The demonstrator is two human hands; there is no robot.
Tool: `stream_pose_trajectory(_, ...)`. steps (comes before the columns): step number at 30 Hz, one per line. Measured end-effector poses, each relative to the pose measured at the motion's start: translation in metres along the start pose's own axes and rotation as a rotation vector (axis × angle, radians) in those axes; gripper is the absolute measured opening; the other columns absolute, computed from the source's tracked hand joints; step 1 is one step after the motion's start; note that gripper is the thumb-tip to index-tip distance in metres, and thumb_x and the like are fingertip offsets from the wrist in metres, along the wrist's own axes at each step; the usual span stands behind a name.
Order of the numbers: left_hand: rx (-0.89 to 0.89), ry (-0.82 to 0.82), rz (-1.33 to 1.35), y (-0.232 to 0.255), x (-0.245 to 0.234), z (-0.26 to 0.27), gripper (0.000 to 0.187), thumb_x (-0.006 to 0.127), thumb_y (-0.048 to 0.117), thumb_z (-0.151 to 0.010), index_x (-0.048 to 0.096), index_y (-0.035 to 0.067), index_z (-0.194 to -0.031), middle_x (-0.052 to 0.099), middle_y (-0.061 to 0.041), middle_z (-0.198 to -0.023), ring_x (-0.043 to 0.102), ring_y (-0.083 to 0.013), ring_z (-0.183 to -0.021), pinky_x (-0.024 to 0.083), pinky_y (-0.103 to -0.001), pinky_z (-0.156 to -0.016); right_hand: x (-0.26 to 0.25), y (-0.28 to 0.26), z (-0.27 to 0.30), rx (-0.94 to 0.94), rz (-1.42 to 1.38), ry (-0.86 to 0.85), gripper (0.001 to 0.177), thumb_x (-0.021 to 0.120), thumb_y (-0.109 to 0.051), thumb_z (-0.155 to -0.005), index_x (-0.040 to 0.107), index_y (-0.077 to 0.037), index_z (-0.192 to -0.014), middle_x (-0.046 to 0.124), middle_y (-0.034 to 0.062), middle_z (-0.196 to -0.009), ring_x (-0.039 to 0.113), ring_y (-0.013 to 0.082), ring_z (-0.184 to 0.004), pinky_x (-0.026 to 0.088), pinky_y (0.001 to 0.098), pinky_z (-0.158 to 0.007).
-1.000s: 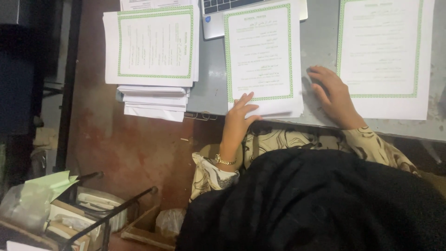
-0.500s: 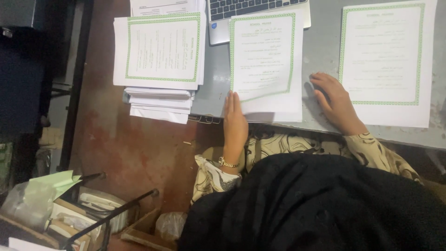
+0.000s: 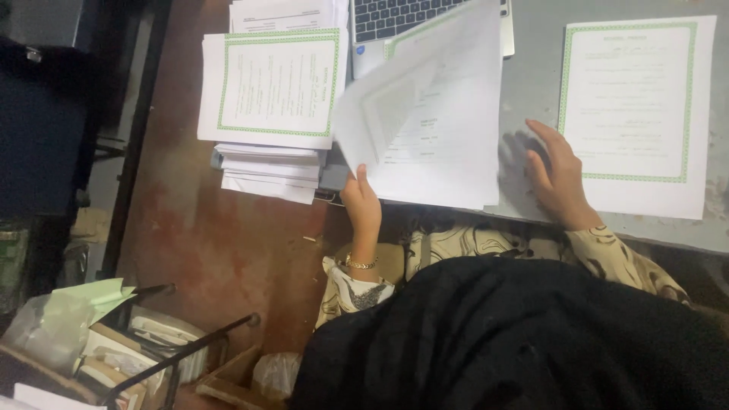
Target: Sorting and organizing printed documents into different stacks on a desk.
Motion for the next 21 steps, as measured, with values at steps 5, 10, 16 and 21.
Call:
stream_pose_trajectory(5,-0.108,0.073,0.175,-0.049,0.003,-0.007,0.044,0.049,0.03,-0.112,0.069,-0.009,-0.11,0.072,-0.029,-0.099,0.072,-0.0357,-0.102,0.057,-0.045,-0.088,-0.019,-0.063,-0.013,-0.224,-0.025,0.206,0.045,0.05,-0.019,-0.109,0.049,0.007,-0.146,0.054,0.0248,-0.147,0.05,0.0431,-0.136,0.04,0.0535,-0.115)
stream_pose_trajectory(10,-0.132,0.139,0.196,0.003,-0.011,-0.001,0.045,0.05,0.031,-0.112,0.069,-0.009,-0.108,0.073,-0.028,-0.095,0.073,-0.033,-0.097,0.056,-0.045,-0.086,0.0,-0.116,-0.03,-0.326,-0.083,0.118,0.052,0.063,-0.016,-0.1,0.05,0.007,-0.145,0.048,0.0287,-0.152,0.042,0.0472,-0.142,0.033,0.0568,-0.118)
stream_pose_trajectory(16,-0.245,0.181,0.364,-0.007,0.001,0.012,0.047,0.049,0.036,-0.112,0.068,-0.007,-0.111,0.071,-0.025,-0.101,0.067,-0.0276,-0.099,0.052,-0.043,-0.093,0.065,-0.129,-0.031,-0.291,0.13,-0.232,0.083,0.075,-0.042,-0.085,0.046,0.0,-0.15,0.041,0.028,-0.156,0.039,0.046,-0.144,0.031,0.0537,-0.121)
stream_pose_trajectory(21,-0.427,0.249,0.6,0.007,0.013,0.036,0.041,0.055,0.035,-0.11,0.067,-0.004,-0.115,0.067,-0.013,-0.106,0.055,-0.0183,-0.096,0.047,-0.037,-0.097,0.107,-0.14,-0.023,-0.265,0.161,-0.226,0.085,0.074,-0.049,-0.087,0.046,0.002,-0.149,0.046,0.0307,-0.15,0.047,0.0491,-0.137,0.036,0.0528,-0.117)
Point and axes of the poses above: each hand's wrist, its own z-axis away from the middle knuckle, its own x-axis out of the palm, y = z × x, the point moved 7 cm from there along -z, towards the middle knuckle
